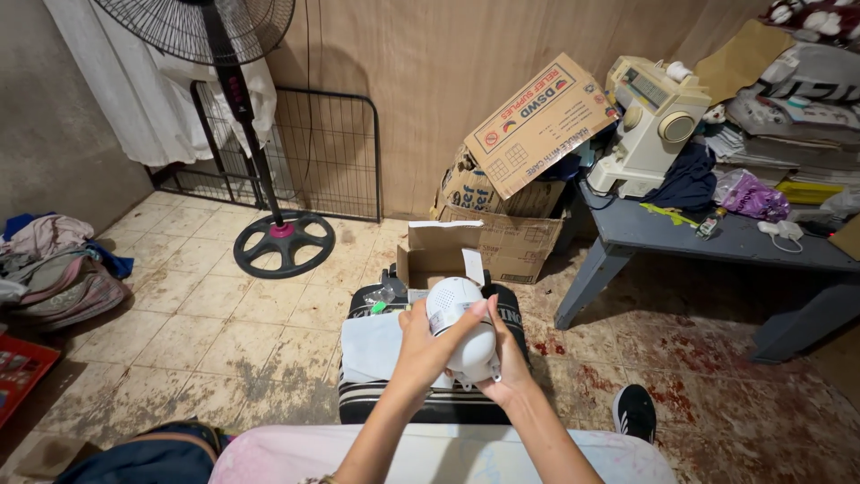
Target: The person removes a white dome-shaped device from a box, wraps it in a white cloth, and places it back into the box along with small accessories. The person then closes the box and picks up a roll of tape and scissors.
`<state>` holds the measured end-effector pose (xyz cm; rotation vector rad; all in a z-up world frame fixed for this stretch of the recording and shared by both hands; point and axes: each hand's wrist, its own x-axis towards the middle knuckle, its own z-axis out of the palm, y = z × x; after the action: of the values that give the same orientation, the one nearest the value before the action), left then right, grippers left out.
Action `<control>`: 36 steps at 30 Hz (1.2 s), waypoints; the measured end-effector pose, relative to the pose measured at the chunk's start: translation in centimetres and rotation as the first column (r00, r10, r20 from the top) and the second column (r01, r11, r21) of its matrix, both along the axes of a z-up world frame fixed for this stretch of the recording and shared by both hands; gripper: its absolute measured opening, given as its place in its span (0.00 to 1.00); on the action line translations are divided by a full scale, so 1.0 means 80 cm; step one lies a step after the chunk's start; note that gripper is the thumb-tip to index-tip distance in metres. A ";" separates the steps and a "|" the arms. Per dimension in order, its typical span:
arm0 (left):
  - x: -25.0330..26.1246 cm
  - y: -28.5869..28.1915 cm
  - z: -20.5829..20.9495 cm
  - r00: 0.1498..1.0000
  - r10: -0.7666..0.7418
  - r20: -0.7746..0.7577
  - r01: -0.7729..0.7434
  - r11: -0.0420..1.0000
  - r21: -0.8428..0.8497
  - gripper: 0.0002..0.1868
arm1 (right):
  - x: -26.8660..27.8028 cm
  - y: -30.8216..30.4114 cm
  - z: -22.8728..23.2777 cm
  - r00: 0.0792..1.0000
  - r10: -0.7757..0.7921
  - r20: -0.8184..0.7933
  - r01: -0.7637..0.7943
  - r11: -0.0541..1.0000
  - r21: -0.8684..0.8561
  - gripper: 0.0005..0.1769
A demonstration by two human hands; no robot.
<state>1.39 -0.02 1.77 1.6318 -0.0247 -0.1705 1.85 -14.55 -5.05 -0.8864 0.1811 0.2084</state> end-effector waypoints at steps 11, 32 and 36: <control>0.011 -0.024 -0.021 0.976 0.179 0.128 -0.139 0.952 -0.272 0.31 | 0.023 0.002 -0.021 1.000 -0.011 -0.027 0.014 0.992 0.125 0.47; 0.035 0.005 -0.068 0.999 0.031 -0.039 -0.045 0.886 -0.461 0.34 | 0.025 -0.004 -0.014 0.932 0.223 0.285 -0.340 0.805 0.486 0.44; 0.044 0.013 -0.078 1.000 0.027 -0.002 -0.026 0.947 -0.321 0.33 | 0.026 -0.002 -0.020 0.980 0.197 0.008 -0.152 0.727 0.670 0.33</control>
<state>4.90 1.02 -4.46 1.3055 -0.0305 -0.1357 3.92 -14.68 -6.66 -0.1667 0.0672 0.4486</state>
